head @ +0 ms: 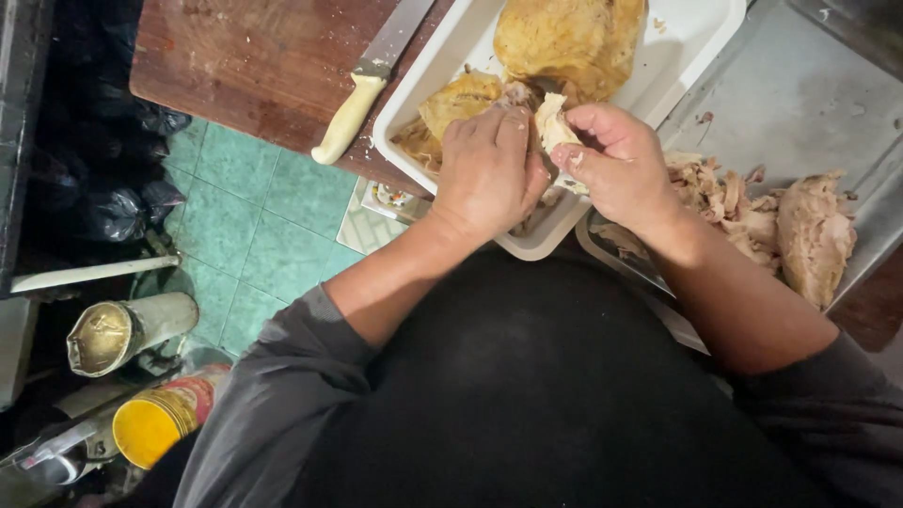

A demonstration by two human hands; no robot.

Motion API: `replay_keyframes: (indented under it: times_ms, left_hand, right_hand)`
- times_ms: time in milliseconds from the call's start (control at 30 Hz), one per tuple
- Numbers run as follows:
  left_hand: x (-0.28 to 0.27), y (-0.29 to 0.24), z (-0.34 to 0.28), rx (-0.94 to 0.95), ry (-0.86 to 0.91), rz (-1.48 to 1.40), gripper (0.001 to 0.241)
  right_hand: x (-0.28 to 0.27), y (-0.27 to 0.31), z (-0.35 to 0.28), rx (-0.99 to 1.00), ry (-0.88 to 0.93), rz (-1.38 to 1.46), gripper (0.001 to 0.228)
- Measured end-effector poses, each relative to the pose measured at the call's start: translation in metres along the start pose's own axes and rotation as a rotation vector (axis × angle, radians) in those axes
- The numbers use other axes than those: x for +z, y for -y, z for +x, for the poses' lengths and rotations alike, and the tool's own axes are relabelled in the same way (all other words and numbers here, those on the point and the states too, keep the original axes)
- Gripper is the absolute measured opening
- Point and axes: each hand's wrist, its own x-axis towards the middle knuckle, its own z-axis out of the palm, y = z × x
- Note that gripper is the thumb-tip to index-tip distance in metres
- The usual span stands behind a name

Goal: Manually shredding a cooked whole chicken into a tray.

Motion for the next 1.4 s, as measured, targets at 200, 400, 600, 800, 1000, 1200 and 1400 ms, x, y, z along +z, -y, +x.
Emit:
replay_keyframes:
  times_ms: [200, 400, 600, 800, 1000, 1200, 1400]
  left_hand:
    - [-0.002, 0.005, 0.001, 0.030, 0.017, 0.012, 0.039]
    - [-0.023, 0.004, 0.010, 0.107, -0.118, -0.254, 0.034]
    - [-0.012, 0.005, 0.013, -0.018, -0.020, -0.325, 0.021]
    - [-0.009, 0.013, 0.016, 0.225, -0.090, -0.394, 0.020]
    - [-0.008, 0.022, 0.008, 0.027, -0.084, -0.511, 0.012]
    - [-0.022, 0.016, 0.007, 0.069, -0.106, -0.407, 0.010]
    - [-0.025, 0.016, -0.001, 0.058, -0.080, -0.387, 0.010]
  right_hand:
    - [0.006, 0.006, 0.000, -0.024, -0.019, -0.117, 0.022]
    - [0.017, 0.008, -0.003, -0.045, -0.115, -0.232, 0.024]
    - [0.017, 0.008, -0.005, -0.258, -0.112, -0.514, 0.024]
    - [0.015, 0.002, -0.004, -0.207, -0.088, -0.414, 0.021]
    - [0.015, 0.002, -0.002, -0.146, -0.122, -0.414, 0.012]
    - [0.014, -0.001, 0.002, -0.051, -0.147, -0.079, 0.014]
    - [0.012, -0.010, 0.002, -0.138, -0.188, -0.097, 0.015]
